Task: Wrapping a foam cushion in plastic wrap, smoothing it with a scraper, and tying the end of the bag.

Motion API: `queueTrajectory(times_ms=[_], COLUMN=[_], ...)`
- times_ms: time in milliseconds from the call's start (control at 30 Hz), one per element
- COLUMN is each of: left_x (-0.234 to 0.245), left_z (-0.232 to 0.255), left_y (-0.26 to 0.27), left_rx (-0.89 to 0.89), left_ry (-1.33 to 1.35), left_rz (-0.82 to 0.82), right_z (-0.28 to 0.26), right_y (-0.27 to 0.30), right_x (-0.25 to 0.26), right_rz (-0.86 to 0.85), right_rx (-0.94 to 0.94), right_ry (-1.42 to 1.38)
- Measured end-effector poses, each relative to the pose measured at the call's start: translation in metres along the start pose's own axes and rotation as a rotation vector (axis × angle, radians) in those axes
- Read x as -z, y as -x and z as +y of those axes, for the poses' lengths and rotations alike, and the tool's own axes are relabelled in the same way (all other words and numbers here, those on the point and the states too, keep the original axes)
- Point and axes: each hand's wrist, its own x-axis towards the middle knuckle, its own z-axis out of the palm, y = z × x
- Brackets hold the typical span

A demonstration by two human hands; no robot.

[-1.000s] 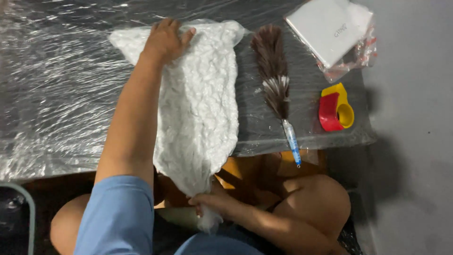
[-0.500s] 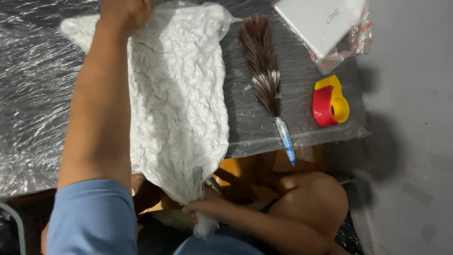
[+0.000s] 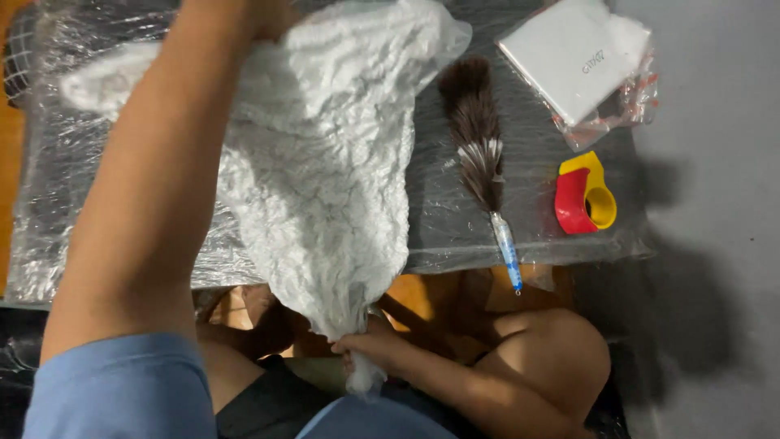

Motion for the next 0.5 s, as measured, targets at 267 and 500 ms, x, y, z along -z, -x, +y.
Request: queueTrajectory(times_ms=[267,500], left_x=[-0.004,-0.025], left_z=[0.066,0.068], left_y=[0.11,0.159], left_rx=[0.029,-0.136], left_ry=[0.028,-0.104], left_rz=[-0.192,-0.226], right_z=[0.011,0.002], right_y=[-0.011,-0.003], right_x=[0.008,0.004], right_rz=[0.043,0.061], right_rx=[-0.032,-0.012], right_ry=[0.02,0.232])
